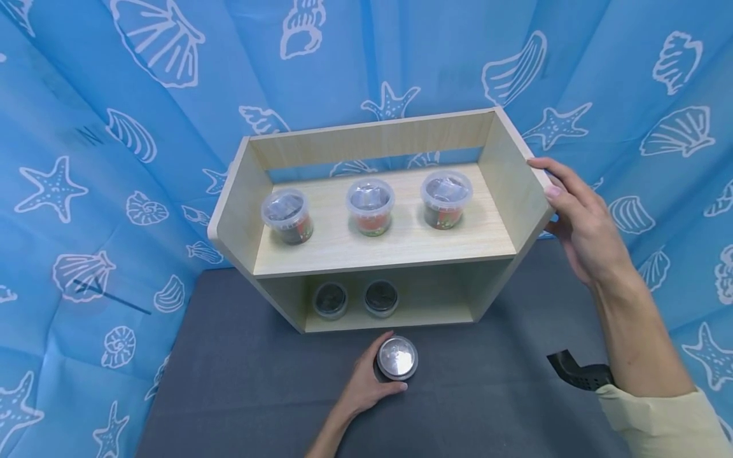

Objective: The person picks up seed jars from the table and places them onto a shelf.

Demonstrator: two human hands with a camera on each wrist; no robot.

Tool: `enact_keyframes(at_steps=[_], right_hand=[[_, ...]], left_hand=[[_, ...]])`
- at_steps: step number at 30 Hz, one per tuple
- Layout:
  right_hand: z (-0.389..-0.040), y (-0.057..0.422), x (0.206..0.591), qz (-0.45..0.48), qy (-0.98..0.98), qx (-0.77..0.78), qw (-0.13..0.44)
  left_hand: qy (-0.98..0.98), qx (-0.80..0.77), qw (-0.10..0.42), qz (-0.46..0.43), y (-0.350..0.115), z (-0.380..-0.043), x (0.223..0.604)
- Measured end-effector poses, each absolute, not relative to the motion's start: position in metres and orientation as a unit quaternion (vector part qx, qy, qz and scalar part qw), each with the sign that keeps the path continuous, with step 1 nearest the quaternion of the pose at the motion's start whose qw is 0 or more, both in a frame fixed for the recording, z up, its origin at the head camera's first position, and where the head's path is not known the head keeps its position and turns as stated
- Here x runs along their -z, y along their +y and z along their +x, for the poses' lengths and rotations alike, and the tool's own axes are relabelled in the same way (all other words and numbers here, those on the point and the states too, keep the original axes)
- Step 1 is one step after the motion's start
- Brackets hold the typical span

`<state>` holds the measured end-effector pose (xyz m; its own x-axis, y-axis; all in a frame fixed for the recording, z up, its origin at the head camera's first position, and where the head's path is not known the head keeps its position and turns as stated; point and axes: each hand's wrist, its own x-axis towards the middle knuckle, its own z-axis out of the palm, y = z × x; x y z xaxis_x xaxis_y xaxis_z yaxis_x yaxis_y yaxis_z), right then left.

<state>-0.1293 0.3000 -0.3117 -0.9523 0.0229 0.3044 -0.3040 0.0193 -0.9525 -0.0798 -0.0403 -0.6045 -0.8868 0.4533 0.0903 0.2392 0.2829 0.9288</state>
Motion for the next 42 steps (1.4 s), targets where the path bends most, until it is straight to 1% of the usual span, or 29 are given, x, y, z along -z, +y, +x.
enact_keyframes(at_steps=[6, 13, 26, 36, 42], right_hand=[[-0.129, 0.300, 0.312, 0.099, -0.703, -0.694, 0.119], [-0.129, 0.299, 0.312, 0.098, -0.705, -0.693, 0.119], [-0.129, 0.300, 0.311, 0.096, -0.705, -0.693, 0.118], [-0.128, 0.299, 0.310, 0.097, -0.701, -0.696, 0.118], [-0.128, 0.300, 0.310, 0.097, -0.704, -0.694, 0.118]], left_hand=[[0.813, -0.538, 0.079, 0.205, -0.036, -0.080, 0.605], [0.818, -0.539, 0.074, 0.184, -0.031, -0.081, 0.604], [0.792, -0.568, 0.057, 0.215, -0.003, -0.088, 0.601], [0.787, -0.580, 0.044, 0.206, 0.018, -0.100, 0.595], [0.774, -0.595, 0.047, 0.212, 0.028, -0.106, 0.591]])
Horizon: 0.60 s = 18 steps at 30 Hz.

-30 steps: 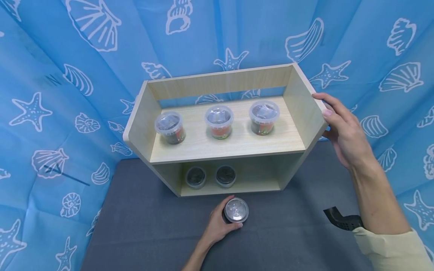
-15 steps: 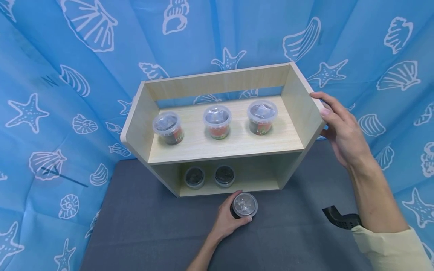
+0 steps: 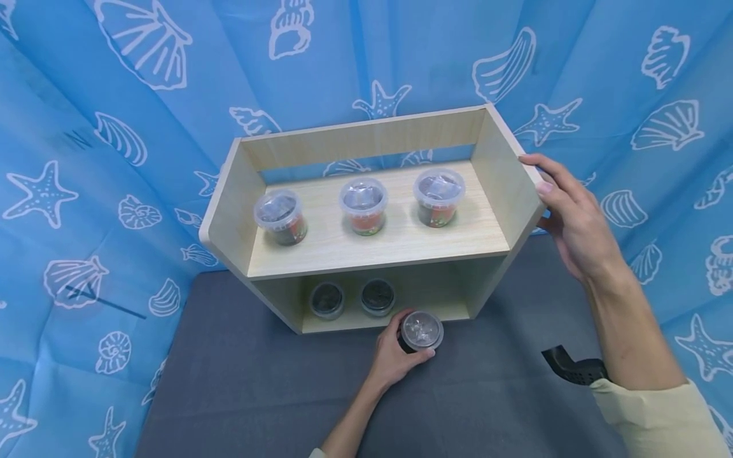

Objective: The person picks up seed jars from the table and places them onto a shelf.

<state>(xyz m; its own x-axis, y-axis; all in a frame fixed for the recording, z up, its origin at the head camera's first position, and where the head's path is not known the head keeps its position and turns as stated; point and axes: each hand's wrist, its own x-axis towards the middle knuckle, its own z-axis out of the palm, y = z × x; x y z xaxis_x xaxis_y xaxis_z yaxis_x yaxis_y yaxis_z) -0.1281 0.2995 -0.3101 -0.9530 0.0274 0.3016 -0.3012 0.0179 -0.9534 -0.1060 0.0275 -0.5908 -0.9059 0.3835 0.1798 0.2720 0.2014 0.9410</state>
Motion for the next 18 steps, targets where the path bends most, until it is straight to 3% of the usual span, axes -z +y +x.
enact_keyframes(at_steps=[18], right_hand=[[-0.129, 0.299, 0.310, 0.094, -0.702, -0.696, 0.117]], left_hand=[[0.802, -0.565, 0.006, 0.194, 0.057, -0.128, 0.584]])
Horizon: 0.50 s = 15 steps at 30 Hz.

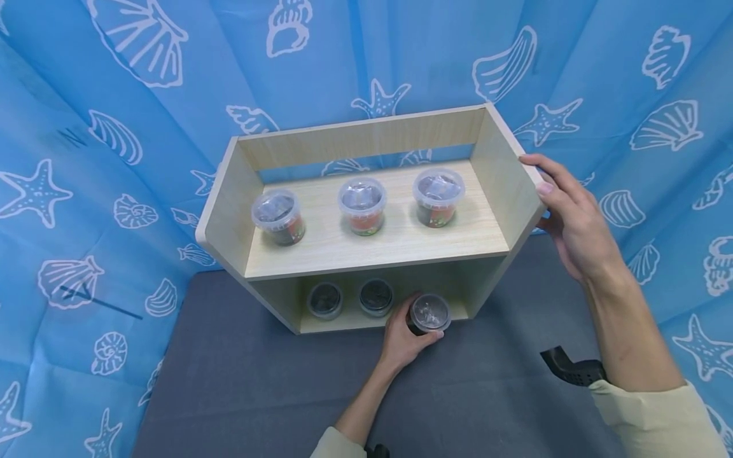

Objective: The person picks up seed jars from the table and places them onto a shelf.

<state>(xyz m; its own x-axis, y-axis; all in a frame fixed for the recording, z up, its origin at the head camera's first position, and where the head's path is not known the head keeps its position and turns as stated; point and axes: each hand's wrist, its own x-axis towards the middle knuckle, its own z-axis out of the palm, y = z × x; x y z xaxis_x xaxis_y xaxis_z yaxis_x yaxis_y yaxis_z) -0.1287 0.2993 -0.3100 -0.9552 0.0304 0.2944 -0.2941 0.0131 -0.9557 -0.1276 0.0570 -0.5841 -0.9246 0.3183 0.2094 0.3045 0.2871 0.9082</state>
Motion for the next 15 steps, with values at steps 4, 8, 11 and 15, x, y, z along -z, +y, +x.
enact_keyframes(at_steps=[4, 8, 11, 15], right_hand=[[-0.129, 0.299, 0.311, 0.093, -0.702, -0.696, 0.116], [-0.129, 0.299, 0.311, 0.092, -0.702, -0.697, 0.117], [-0.128, 0.299, 0.311, 0.092, -0.702, -0.697, 0.118], [-0.128, 0.299, 0.311, 0.088, -0.704, -0.695, 0.119]], left_hand=[[0.794, -0.578, 0.007, 0.188, 0.062, -0.131, 0.584], [0.792, -0.583, 0.008, 0.181, 0.068, -0.135, 0.586], [0.795, -0.581, 0.009, 0.175, 0.071, -0.138, 0.588], [0.800, -0.575, 0.013, 0.169, 0.074, -0.142, 0.590]])
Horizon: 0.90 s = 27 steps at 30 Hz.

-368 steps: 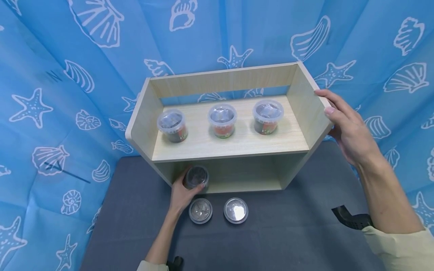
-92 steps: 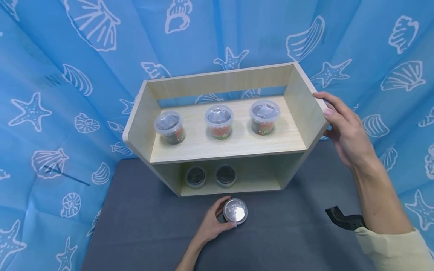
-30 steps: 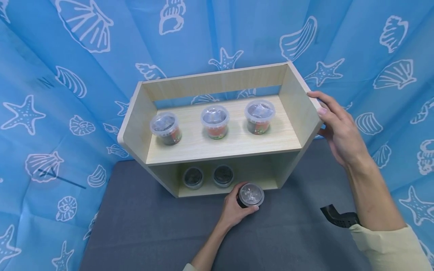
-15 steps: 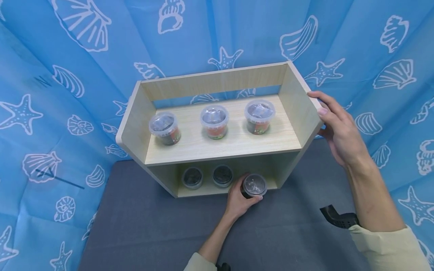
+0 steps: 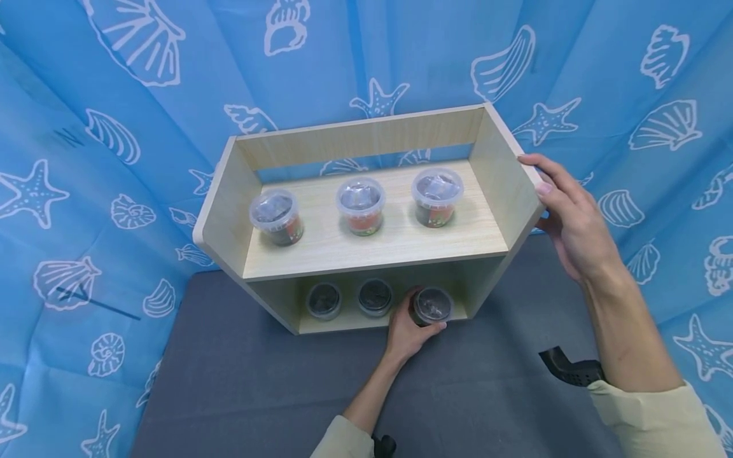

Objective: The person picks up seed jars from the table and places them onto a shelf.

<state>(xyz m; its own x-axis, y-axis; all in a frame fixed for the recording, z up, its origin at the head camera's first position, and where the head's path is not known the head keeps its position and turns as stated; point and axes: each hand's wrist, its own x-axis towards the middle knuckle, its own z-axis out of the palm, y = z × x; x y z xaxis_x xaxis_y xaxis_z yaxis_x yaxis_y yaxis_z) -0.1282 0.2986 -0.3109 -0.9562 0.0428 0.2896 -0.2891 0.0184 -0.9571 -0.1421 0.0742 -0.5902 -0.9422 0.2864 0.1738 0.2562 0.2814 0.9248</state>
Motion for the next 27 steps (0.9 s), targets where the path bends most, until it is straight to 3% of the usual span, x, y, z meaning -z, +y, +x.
enact_keyframes(at_steps=[27], right_hand=[[-0.128, 0.298, 0.310, 0.084, -0.704, -0.695, 0.121]], left_hand=[[0.788, -0.598, 0.000, 0.145, 0.095, -0.158, 0.601]])
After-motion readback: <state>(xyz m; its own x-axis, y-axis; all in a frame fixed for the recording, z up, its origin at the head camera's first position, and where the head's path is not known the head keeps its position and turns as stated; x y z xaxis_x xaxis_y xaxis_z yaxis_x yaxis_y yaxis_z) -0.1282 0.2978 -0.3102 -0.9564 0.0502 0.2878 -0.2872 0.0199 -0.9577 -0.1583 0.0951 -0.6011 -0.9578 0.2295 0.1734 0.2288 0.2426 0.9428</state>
